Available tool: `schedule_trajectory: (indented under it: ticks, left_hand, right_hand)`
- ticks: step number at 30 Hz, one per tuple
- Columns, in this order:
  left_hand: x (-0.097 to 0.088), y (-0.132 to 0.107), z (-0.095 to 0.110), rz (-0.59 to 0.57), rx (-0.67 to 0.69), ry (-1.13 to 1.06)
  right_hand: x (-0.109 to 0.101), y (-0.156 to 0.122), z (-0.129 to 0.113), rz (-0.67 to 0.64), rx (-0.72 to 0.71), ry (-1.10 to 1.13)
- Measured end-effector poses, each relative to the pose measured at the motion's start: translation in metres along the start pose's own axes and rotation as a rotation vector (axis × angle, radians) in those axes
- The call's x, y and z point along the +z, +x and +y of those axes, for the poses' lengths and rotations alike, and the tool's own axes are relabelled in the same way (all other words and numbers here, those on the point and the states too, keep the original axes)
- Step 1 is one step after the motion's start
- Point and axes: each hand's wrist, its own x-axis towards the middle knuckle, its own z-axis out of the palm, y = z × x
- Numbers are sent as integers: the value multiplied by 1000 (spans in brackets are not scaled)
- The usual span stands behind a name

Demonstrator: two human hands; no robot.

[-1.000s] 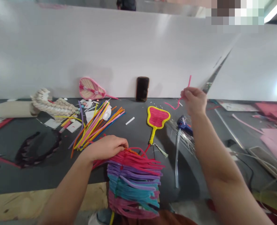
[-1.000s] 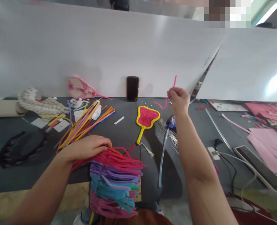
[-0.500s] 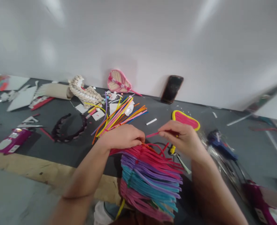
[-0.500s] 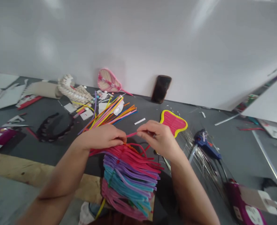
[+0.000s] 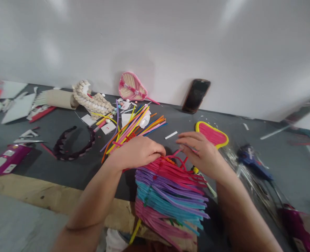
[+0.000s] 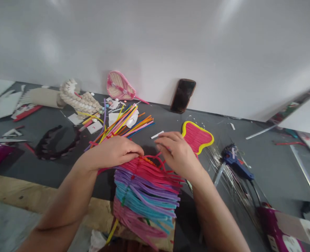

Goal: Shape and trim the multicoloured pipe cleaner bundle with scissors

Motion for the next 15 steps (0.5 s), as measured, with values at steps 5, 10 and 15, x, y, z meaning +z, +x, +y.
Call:
schedule_trajectory:
  ticks: [5,10,15]
  left_hand:
    - [2,-2,-4,115,17,24]
    - [1,0,-6,151,69,44]
    - [0,2,-3,221,180,211]
  right_hand:
    - [15,-1,-18,-243,115,217]
    - [16,-3,-19,-169,120,199]
    - [18,-3,-20,-155,110,196]
